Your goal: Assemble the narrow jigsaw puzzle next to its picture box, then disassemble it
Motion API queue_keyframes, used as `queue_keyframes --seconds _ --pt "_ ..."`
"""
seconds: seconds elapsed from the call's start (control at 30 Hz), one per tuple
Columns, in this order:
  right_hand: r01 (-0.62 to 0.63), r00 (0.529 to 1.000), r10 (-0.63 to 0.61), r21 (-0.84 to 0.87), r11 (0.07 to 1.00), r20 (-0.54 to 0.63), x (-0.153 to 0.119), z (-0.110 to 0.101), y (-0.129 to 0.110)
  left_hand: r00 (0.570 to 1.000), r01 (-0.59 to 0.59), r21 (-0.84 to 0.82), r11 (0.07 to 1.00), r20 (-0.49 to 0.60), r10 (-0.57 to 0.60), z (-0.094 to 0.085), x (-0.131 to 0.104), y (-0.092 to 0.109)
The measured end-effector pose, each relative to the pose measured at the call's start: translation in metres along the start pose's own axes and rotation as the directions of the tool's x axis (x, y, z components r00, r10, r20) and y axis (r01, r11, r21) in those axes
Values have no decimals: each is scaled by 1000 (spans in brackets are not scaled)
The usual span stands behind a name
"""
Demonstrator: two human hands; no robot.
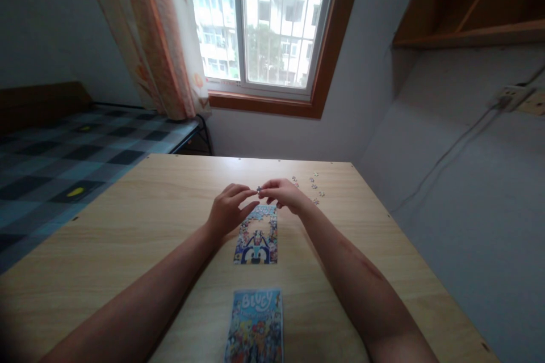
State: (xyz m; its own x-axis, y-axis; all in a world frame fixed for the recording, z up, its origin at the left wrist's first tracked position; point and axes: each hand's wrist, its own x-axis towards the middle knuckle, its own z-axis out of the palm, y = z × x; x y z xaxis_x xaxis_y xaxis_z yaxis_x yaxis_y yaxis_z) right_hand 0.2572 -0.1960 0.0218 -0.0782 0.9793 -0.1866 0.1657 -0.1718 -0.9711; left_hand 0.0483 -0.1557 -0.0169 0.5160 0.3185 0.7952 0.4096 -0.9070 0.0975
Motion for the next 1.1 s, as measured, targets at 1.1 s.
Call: queue_keyframes --seconds 1.1 --pt "476 863 -494 -497 726 105 -3 -15 2 992 122 -53 991 14 -122 5 -2 -6"
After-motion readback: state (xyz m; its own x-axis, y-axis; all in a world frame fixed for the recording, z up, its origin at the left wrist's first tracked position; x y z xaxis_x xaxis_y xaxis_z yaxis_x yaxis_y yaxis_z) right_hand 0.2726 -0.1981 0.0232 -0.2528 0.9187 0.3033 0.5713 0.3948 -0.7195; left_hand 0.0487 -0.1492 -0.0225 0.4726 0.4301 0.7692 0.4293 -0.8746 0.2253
